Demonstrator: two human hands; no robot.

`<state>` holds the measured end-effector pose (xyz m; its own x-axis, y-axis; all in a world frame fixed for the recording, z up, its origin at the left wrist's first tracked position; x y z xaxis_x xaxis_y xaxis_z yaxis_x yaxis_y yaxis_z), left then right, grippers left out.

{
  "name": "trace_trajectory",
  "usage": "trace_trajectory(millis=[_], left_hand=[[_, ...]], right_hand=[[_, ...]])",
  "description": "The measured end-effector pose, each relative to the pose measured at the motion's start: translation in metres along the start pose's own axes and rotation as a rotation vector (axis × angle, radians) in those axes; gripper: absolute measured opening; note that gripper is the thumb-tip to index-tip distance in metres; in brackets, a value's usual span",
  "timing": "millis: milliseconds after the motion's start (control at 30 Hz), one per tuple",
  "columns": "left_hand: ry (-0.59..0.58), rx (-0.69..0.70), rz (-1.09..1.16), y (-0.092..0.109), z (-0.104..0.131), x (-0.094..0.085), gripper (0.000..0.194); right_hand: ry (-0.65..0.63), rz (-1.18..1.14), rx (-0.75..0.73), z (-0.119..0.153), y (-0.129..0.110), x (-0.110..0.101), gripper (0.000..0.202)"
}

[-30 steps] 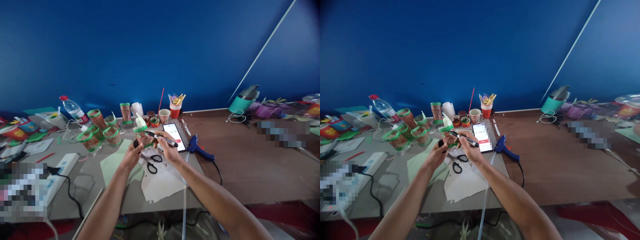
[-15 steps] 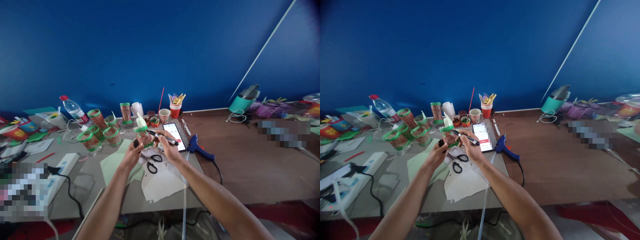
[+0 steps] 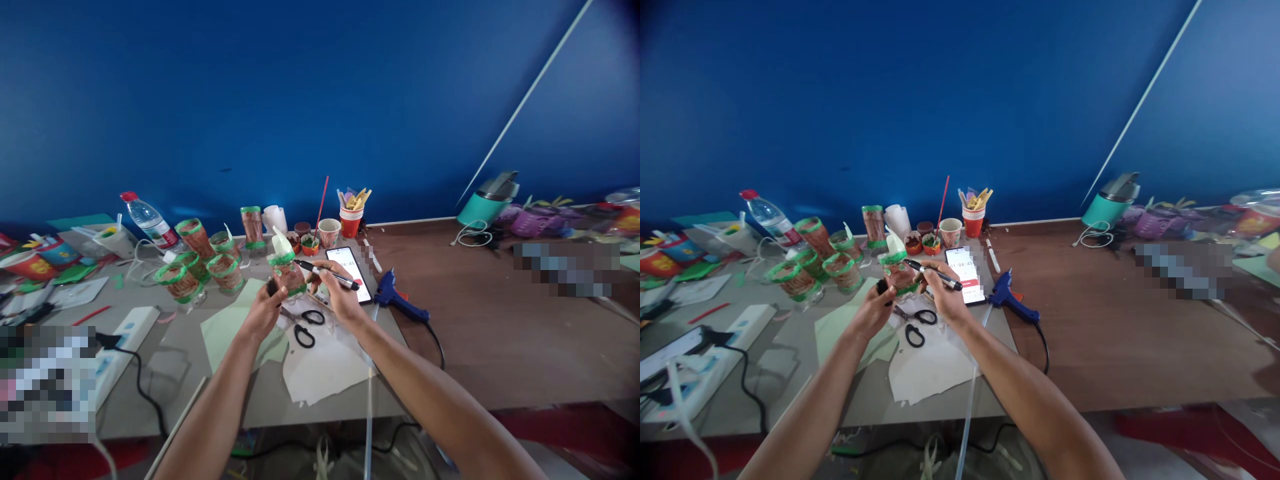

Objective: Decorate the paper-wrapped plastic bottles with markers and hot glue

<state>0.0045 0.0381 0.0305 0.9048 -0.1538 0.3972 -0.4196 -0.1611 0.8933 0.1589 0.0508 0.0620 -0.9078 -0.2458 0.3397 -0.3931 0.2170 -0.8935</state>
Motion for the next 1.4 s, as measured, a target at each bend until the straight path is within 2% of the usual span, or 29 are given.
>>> trace_trajectory(millis=[167,400,533,800,1000,1200,1400], left_hand=[[0.021,-0.015,-0.03,0.001,0.0011,0.0001,0.041],[0.051,-0.019,-0.026,0.003,0.0014,0.0018,0.043],[0.074,-0.025,-0.036,0.0017,0.0019,-0.0018,0.042],[0.044,-0.009,-0.009,0.004,0.0006,0.0021,0.043],[0.053,-0.011,-0.026,0.0042,0.0008,0.002,0.042],[0.029,-0.022,-0.031,0.0023,0.0004,0.0024,0.042],[0.059,-0.021,-0.02,0.0034,0.0012,0.0019,0.041]], right_hand=[[-0.067,0.02,-0.002,0.0026,-0.003,0.0065,0.033],[0.002,0.003,-0.009,-0.0001,0.001,-0.0004,0.029],[-0.044,0.005,0.002,0.0021,-0.0014,0.0043,0.033],[0.008,0.017,0.005,0.0001,0.0029,-0.0007,0.031],[-0.054,-0.009,0.005,0.0019,0.0026,0.0044,0.031],[0.026,0.006,0.015,-0.0004,0.0014,-0.0019,0.029],[-0.049,-0.015,0.002,0.0019,0.0013,0.0034,0.028]])
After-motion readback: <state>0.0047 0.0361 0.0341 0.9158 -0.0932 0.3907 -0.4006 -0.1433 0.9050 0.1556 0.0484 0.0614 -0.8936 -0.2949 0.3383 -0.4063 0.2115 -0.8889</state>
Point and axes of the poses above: each hand's wrist, its own z-axis away from the middle knuckle, its own x-axis out of the palm, y = z × x, the point moved 6 cm from there along -z, towards the middle knuckle, and after that the axes turned 5 degrees about x, right-handed, at the moved point
